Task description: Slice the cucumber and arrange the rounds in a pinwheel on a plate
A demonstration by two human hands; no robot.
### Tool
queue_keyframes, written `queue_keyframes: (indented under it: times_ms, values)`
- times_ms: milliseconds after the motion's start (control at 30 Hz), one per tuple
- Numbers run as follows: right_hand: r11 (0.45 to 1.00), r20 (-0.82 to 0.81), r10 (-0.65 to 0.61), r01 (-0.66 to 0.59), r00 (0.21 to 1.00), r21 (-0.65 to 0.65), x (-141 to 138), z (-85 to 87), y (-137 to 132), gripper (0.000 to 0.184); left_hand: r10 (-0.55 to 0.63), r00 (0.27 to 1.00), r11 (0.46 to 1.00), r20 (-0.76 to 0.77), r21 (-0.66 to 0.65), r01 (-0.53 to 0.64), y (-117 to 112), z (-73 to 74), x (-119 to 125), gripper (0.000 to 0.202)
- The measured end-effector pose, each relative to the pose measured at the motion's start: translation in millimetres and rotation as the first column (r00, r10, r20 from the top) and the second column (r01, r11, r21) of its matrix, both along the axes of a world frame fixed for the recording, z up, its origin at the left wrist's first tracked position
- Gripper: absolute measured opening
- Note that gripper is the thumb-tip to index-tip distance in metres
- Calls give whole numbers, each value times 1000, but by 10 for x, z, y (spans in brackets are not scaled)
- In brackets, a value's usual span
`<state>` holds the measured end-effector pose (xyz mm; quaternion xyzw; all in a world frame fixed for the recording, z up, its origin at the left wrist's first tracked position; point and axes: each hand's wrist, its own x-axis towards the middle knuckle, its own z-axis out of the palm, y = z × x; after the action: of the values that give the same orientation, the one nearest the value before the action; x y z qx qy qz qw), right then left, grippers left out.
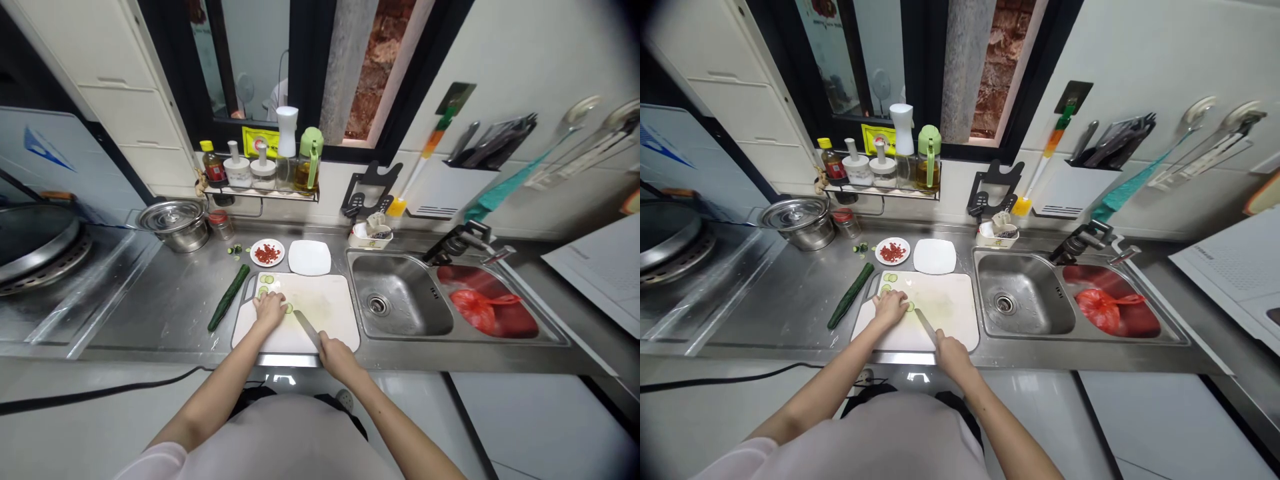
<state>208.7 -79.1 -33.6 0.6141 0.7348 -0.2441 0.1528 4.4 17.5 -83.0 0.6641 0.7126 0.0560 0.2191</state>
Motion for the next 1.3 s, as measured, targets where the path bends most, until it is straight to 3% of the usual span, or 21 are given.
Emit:
queue_keyframes:
  times_ms: [267,600,900,1100,1300]
  values:
    - [976,-24,-194,195,981,94,57,-13,260,42,1,999,1000,-34,23,0,-66,-41,46,30]
    - [972,38,-223,219,974,85,46,-54,499,38,-6,1000,999,-10,43,6,-82,-82,53,23]
    - [970,27,-241,240,970,33,29,-115,530,43,25,997,999,67,44,-28,-93,27,117,12]
    - [974,56,-228,227,972,23,6,-103,545,40,95,964,995,247,3,-99,-341,89,150,11]
    - [976,66,-218,217,974,32,1,-107,543,42,239,912,970,332,-36,-241,-574,73,-145,9]
